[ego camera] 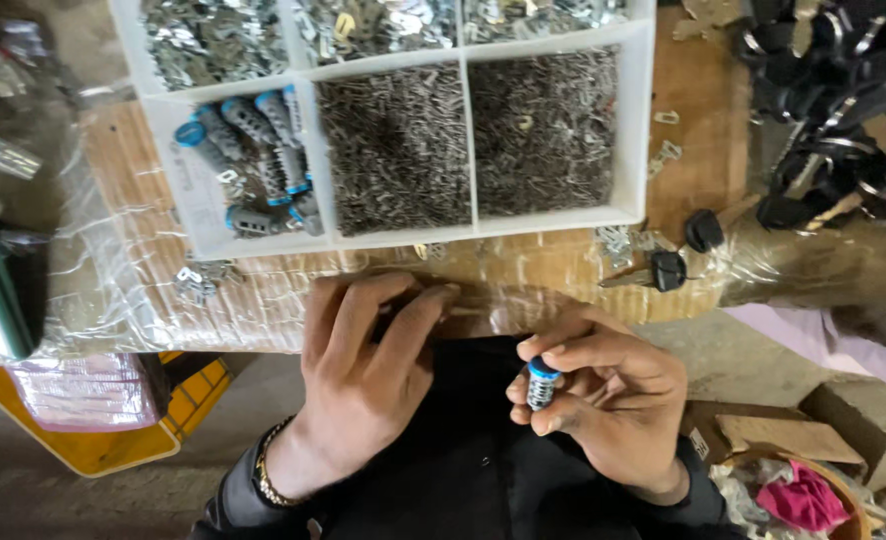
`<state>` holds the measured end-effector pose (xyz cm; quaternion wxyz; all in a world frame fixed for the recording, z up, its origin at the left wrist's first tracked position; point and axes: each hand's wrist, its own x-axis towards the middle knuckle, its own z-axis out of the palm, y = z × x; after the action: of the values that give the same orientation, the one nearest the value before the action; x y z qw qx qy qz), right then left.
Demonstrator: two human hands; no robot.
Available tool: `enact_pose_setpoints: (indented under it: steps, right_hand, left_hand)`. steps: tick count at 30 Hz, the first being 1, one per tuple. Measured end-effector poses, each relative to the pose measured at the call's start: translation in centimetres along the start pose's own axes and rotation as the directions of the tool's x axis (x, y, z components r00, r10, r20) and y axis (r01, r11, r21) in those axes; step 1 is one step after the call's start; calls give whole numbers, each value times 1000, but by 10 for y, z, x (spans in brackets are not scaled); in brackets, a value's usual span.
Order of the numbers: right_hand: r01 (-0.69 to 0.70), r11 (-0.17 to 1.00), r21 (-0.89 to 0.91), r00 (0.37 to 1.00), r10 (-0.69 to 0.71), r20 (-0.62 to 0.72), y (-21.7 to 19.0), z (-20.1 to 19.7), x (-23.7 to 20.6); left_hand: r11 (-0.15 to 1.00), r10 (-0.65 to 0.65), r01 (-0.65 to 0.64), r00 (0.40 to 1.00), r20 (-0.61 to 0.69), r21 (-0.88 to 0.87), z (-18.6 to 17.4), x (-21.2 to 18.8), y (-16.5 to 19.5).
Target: The person assembles small lock cylinders at a workbench. They hold a lock plug in one hand and repeatedly pick tiny pins and springs from a compartment tray, inserting them into the plug by hand, then place finished cylinders in a tray compartment. Another person works across the table.
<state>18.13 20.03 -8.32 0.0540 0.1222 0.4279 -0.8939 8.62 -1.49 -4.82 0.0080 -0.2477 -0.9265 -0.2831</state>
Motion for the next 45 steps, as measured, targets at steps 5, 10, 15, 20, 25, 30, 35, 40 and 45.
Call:
enact_pose_setpoints:
  steps: [5, 10, 15, 20, 25, 30, 35, 40, 45]
  right_hand:
    - [24, 996, -84, 999, -21, 36, -6, 4, 1]
    - [23, 989, -145, 1000, -20, 22, -4, 9, 3]
    - [32, 978, -206, 999, -27, 28, -5, 19, -3]
    - [36, 978, -205, 999, -43, -31, -5, 22, -5]
    - [53, 988, -145, 999, -52, 11, -4, 18, 0]
    - [110, 975, -192, 994, -107, 29, -3, 12, 3]
    - [179, 899, -400, 983, -176, 42, -1, 5, 2]
    - [177, 893, -414, 983, -185, 20, -1, 6, 1]
    - [186, 866, -464, 980, -197, 25, -1, 11, 6]
  left_hand:
    - [989, -15, 10, 999, -30, -151, -17, 6, -11]
    - [980, 161, -146, 981, -105, 134, -46, 70, -21]
    - [954, 207, -198, 978, -18, 224, -30, 88, -48]
    - [953, 302, -292, 929, -215, 75, -26, 88, -54]
    - [924, 153, -216, 966, -210, -316, -46, 77, -28]
    - [464, -81, 162, 987, 141, -871, -32, 14, 3]
    - [475, -157, 203, 977, 145, -856, -3, -14, 13]
    - [537, -136, 184, 982, 131, -823, -4, -8, 14]
    - [577, -118, 177, 984, 133, -798, -9, -6, 14]
